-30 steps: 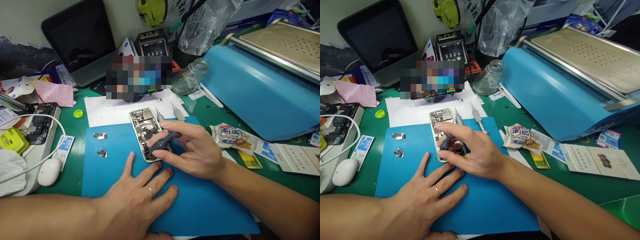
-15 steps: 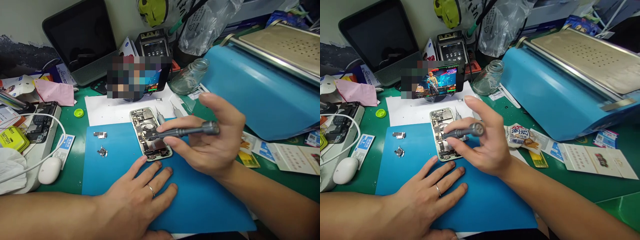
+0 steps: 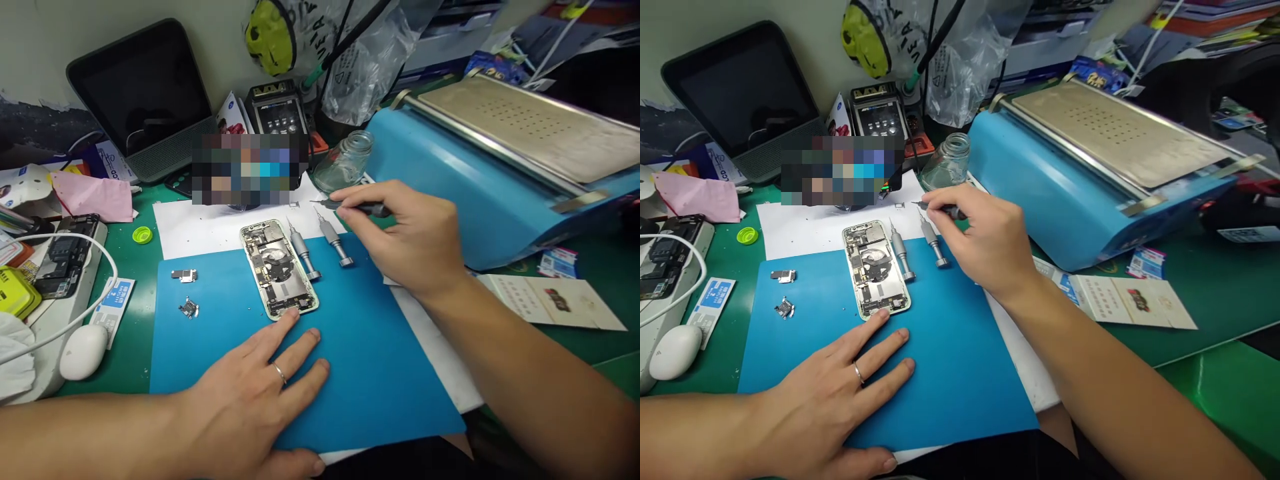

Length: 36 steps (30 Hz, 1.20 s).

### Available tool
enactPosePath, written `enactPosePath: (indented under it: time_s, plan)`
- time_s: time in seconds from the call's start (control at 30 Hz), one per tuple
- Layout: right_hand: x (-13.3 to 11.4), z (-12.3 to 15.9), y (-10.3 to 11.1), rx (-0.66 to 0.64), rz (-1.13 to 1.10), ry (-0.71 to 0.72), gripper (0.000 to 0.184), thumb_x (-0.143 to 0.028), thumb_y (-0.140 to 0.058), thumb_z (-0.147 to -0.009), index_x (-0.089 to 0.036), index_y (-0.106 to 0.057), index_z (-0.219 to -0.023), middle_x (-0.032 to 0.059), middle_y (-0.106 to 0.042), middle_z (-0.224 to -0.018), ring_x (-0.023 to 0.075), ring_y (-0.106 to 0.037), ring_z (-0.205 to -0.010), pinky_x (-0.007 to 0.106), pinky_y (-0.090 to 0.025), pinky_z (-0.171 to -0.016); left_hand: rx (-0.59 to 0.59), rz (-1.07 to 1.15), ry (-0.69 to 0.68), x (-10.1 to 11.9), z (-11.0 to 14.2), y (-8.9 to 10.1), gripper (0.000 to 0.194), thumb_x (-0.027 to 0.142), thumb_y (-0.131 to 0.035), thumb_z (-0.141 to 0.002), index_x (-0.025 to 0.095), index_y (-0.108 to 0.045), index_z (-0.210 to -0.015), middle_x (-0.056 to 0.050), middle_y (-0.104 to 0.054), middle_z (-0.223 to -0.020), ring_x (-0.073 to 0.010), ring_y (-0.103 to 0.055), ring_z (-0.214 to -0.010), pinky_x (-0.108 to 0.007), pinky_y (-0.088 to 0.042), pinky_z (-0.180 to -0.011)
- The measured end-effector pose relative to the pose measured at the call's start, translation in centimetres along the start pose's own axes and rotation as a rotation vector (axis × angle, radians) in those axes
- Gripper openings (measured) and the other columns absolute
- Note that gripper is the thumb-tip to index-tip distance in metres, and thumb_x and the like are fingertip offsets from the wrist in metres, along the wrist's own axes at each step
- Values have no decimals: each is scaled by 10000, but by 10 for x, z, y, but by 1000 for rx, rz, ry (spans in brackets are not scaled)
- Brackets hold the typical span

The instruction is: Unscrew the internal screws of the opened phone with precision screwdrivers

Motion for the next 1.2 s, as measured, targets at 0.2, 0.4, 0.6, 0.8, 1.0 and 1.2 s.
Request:
enactPosePath:
  time_s: [0.2, 0.4, 0.6, 0.8, 1.0, 1.2]
  plan:
    - [-10, 4, -27, -211, 90, 158, 178, -146, -554, -974, -218, -714, -1006, 59, -788, -1043, 257, -751, -998, 410, -614, -880, -4, -29, -7, 1, 0, 1, 773, 562, -586, -967, 100, -389, -1555, -201, -308, -1645, -465, -160, -1541, -635, -312, -1210]
    - [-20, 9, -37, -295, 84, 229, 139, -179, -571, -963, -218, -704, -967, 74, -786, -1050, 267, -735, -989, 431, -597, -879, -21, -34, -14, 0, -1, 0, 770, 579, -548, -980, 98, -380, -1557, -207, -294, -1650, -466, -134, -1544, -633, -302, -1212]
    - [-5, -2, -18, -221, 95, 30, 203, -219, -541, -963, -223, -674, -810, 44, -768, -850, 213, -716, -795, 341, -537, -724, -17, -21, -7, 0, -1, 0, 774, 586, -560, -979, 104, -384, -1557, -199, -300, -1649, -460, -138, -1546, -634, -289, -1219]
    - [25, 4, -33, -454, 185, -156, 198, -284, -641, -893, -188, -688, -1059, -5, -690, -673, 173, -622, -575, 271, -395, -526, -55, -11, 4, -1, 0, -3, 780, 627, -488, -1002, 110, -360, -1573, -195, -265, -1662, -459, -105, -1550, -641, -269, -1225]
    - [29, 8, -42, -588, 200, -224, 334, -271, -550, -920, -222, -738, -1191, 21, -740, -762, 202, -659, -687, 297, -430, -615, -56, -13, 5, -1, -1, -3, 764, 613, -472, -1012, 110, -354, -1575, -194, -259, -1665, -454, -87, -1553, -649, -263, -1225]
    - [33, 1, -28, -455, 36, -372, 298, -260, -561, -884, -248, -825, -1022, 37, -805, -1038, 216, -715, -822, 322, -498, -698, -64, -36, 0, 0, -2, -2, 745, 591, -480, -1021, 112, -348, -1576, -187, -263, -1664, -459, -96, -1551, -659, -304, -1203]
Point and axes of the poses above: each hand's wrist, its own z-axis away from the middle knuckle, its own y-axis out of the back of the hand, x = y × z, the point moved 9 cm from there along -z, towards the middle knuckle
